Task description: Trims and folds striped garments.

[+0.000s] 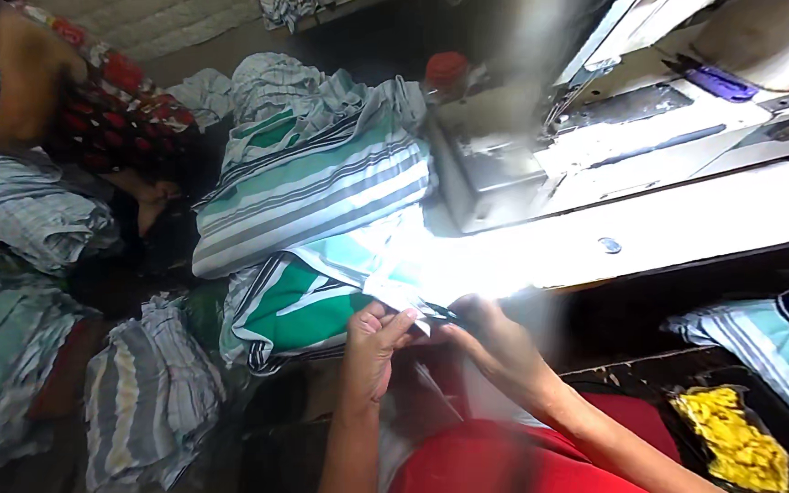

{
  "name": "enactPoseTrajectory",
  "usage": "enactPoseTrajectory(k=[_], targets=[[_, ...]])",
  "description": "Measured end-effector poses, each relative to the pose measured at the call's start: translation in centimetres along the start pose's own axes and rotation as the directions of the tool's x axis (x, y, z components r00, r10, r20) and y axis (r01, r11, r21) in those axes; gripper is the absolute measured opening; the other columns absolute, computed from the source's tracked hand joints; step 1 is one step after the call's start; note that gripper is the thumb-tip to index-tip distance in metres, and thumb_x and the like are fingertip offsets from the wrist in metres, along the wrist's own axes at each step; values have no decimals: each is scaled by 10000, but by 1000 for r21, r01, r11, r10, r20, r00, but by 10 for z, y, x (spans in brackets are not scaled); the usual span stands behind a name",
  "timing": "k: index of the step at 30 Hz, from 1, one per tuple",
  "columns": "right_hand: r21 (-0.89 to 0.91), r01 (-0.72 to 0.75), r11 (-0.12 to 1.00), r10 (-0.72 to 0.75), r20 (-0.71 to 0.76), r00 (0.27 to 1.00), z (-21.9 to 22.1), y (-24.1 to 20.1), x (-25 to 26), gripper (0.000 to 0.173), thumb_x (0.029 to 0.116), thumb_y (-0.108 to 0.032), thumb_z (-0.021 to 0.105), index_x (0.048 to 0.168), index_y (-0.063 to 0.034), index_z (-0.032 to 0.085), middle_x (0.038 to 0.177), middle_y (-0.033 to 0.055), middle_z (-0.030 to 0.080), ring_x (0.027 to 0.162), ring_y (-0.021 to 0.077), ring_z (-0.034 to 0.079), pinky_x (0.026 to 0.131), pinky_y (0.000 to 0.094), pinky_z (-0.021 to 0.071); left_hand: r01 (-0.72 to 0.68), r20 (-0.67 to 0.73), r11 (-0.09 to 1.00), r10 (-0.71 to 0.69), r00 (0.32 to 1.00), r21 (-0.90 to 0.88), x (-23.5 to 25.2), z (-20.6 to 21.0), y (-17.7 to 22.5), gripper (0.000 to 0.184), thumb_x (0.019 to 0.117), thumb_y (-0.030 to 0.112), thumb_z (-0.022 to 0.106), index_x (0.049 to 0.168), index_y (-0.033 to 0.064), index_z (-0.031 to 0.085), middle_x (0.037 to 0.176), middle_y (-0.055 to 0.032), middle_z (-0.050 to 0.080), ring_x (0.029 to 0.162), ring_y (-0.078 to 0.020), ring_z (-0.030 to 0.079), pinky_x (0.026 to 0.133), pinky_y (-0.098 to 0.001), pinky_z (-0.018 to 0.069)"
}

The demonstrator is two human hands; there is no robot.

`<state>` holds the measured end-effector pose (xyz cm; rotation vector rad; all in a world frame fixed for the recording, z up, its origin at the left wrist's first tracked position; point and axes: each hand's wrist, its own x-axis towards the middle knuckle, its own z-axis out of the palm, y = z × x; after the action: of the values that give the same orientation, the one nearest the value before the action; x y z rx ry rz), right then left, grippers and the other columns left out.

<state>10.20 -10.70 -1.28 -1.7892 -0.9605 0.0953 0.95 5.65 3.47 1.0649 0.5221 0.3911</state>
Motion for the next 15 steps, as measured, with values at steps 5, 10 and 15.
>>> enactPoseTrajectory(k=[5, 10, 15], targets=[[-106, 37, 994, -42, -44, 998, 0, 1, 0, 400, 1024, -398, 600, 1169, -27, 640, 957, 80, 713, 822, 130, 685, 708, 309, 566, -39, -16, 999, 40, 999, 35, -5, 1, -3, 93, 929, -127, 565, 996, -82, 612, 817, -109, 725, 728, -164, 728, 710, -337, 637], [-107, 47, 993, -49, -21, 999, -1, 2, 0, 391, 1032, -405, 587, 1151, -37, 645, 930, 74, 703, 795, 135, 671, 686, 311, 553, -51, -13, 998, 51, 999, 49, -5, 3, -7, 88, 925, -133, 558, 976, -81, 609, 808, -108, 723, 729, -167, 730, 723, -341, 639], [42, 3, 999, -3, 9, 1000, -1, 4, 0, 331, 1042, -367, 584, 1138, -54, 633, 933, 34, 708, 825, 80, 671, 726, 269, 556, -51, -36, 998, 52, 998, 32, -6, 5, -11, 86, 917, -138, 568, 967, -85, 614, 800, -111, 720, 717, -154, 720, 709, -317, 630]])
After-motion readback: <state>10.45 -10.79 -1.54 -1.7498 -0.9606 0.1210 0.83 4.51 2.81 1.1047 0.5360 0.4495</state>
